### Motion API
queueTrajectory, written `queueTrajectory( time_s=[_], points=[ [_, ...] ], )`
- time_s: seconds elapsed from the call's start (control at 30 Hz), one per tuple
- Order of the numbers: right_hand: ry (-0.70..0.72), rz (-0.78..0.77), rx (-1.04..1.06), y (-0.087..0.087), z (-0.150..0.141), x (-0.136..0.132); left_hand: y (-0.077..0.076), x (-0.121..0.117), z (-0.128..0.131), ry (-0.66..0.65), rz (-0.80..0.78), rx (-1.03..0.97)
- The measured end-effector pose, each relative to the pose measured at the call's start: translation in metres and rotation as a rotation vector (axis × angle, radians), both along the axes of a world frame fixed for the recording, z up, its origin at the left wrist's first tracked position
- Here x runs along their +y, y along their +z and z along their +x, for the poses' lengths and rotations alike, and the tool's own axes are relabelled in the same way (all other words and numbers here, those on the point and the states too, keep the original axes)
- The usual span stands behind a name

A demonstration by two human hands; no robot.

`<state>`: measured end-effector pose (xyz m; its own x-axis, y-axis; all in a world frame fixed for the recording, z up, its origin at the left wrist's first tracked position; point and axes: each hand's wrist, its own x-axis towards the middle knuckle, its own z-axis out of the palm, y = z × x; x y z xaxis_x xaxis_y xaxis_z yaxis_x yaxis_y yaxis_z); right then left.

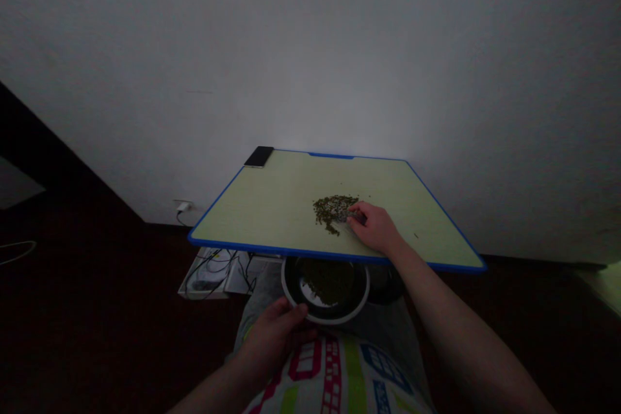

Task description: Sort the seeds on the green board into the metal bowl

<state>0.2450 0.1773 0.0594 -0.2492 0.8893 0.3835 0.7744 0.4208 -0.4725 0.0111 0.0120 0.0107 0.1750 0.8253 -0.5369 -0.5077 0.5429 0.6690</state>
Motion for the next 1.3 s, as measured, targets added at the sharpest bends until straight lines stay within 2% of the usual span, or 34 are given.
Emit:
queueTrajectory(
  time_s=[0.27,0.5,0.8,1.03,1.3],
  points=[
    [0.030,0.000,-0.032,-0.0001,0.0002,-0.0002,-0.0019,-0.0008,-0.0002,-0.008,-0.006,-0.001],
    [-0.003,-0.012,-0.006,-0.0004,0.0019,-0.0026,-0.0043,0.0000,-0.0015,-0.009,0.004,-0.005],
    [0.071,-0.017,0.001,0.0016,0.0019,-0.0046,-0.0001,-0.0022,-0.0003,-0.015,0.010,-0.002],
    [0.017,0.020,0.000,0.0001,0.0024,-0.0015,0.0015,-0.0034,0.0003,0.007,-0.009,0.001],
    [0.064,-0.007,-0.047,-0.0003,-0.0010,0.0017,-0.0004,-0.0023,-0.0003,-0.021,-0.009,0.005]
  ],
)
